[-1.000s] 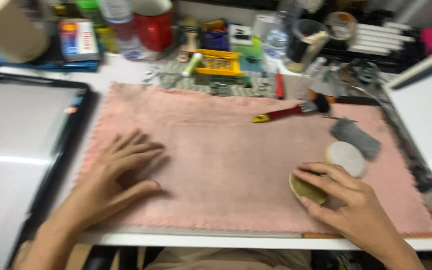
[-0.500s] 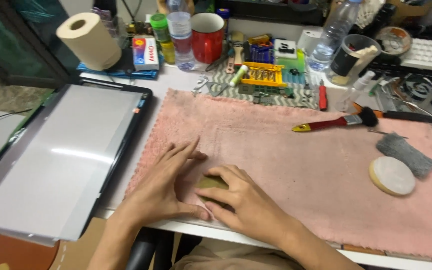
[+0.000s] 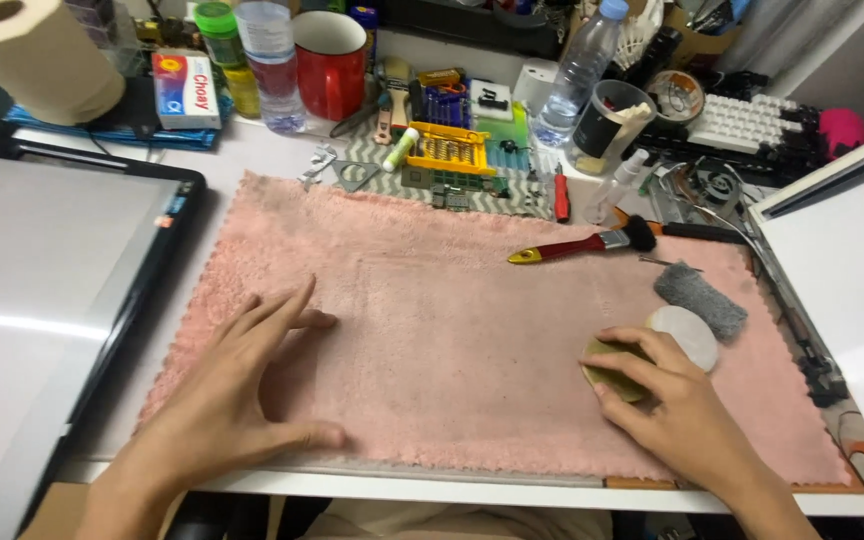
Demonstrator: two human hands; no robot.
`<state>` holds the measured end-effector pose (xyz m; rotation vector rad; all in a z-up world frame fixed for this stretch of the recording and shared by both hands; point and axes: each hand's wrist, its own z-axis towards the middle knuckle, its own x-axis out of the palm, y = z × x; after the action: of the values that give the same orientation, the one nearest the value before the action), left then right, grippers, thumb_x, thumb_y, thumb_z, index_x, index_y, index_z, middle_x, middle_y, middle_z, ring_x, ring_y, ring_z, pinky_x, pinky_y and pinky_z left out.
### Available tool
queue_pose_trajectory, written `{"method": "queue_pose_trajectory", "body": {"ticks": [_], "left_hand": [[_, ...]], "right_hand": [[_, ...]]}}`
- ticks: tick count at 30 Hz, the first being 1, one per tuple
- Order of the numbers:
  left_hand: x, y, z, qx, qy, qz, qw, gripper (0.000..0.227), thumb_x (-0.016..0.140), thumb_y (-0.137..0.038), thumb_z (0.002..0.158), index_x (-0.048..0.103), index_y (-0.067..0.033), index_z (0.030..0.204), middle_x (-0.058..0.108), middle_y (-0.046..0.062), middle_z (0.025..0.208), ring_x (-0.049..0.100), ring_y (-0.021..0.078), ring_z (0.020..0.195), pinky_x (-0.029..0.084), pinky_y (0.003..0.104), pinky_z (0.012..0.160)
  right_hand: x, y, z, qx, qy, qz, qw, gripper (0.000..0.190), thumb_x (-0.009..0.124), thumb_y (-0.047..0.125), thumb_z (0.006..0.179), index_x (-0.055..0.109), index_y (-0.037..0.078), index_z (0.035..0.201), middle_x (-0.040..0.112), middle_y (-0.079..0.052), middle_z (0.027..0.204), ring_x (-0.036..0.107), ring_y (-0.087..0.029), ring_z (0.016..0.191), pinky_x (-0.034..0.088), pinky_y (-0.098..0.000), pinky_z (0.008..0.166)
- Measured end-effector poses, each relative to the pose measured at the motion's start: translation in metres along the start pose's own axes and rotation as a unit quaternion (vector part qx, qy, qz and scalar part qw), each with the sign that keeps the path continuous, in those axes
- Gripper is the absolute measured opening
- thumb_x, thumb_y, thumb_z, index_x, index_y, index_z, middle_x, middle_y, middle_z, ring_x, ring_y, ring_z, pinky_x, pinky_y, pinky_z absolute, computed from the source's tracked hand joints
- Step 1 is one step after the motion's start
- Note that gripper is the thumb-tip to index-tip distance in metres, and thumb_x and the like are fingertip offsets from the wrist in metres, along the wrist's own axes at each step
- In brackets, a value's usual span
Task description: The person cleans a rectangular surface on a pink towel using a brush, then scrubs with a green sponge, a dark sponge, and a white pad. The person repeatedly wipes the same area with each tool in sequence.
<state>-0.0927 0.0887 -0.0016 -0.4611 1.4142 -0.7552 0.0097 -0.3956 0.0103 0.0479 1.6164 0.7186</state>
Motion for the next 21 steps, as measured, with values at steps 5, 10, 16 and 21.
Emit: {"method": "queue_pose_trajectory", "body": {"ticks": [5, 10, 16, 21], "left_hand": [[-0.004, -0.002, 0.004, 0.044, -0.011, -0.011, 0.999, 0.129, 0.102, -0.057, 0.076, 0.039, -0.0143, 0.179, 0.066, 0.011, 0.170, 0.040, 0.0373, 0.169, 0.028, 0.060, 0.134], [0.002, 0.006, 0.008, 0.042, 0.006, 0.002, 0.999, 0.133, 0.108, -0.058, 0.072, 0.040, -0.0177, 0.179, 0.041, 0.018, 0.186, 0.031, 0.0412, 0.172, 0.028, 0.062, 0.135], [0.005, 0.015, 0.011, 0.133, -0.024, 0.025, 0.991, 0.136, 0.102, -0.057, 0.079, 0.027, -0.0058, 0.180, 0.062, 0.015, 0.173, 0.056, 0.0325, 0.162, 0.023, 0.059, 0.139], [0.002, 0.006, 0.011, 0.090, -0.013, 0.063, 0.994, 0.139, 0.101, -0.069, 0.076, 0.031, -0.0073, 0.180, 0.057, 0.011, 0.177, 0.042, 0.0323, 0.169, 0.019, 0.055, 0.140]], "right_hand": [[0.024, 0.091, 0.024, -0.098, -0.033, 0.029, 0.994, 0.043, 0.080, 0.026, 0.097, 0.086, 0.024, 0.140, 0.073, 0.000, 0.152, 0.067, -0.019, 0.142, 0.059, -0.0391, 0.115], [0.070, 0.185, 0.057, -0.223, 0.038, 0.065, 0.972, 0.040, 0.073, 0.029, 0.108, 0.081, 0.016, 0.145, 0.062, -0.014, 0.165, 0.057, -0.032, 0.151, 0.048, -0.0539, 0.127], [0.118, 0.207, 0.087, -0.342, 0.035, 0.095, 0.934, 0.040, 0.074, 0.019, 0.110, 0.077, 0.001, 0.145, 0.060, -0.029, 0.157, 0.053, -0.045, 0.153, 0.041, -0.0579, 0.130], [0.081, 0.165, 0.068, -0.224, 0.094, 0.075, 0.967, 0.042, 0.068, 0.028, 0.112, 0.077, 0.019, 0.152, 0.053, -0.013, 0.171, 0.049, -0.034, 0.157, 0.034, -0.0571, 0.132]]}}
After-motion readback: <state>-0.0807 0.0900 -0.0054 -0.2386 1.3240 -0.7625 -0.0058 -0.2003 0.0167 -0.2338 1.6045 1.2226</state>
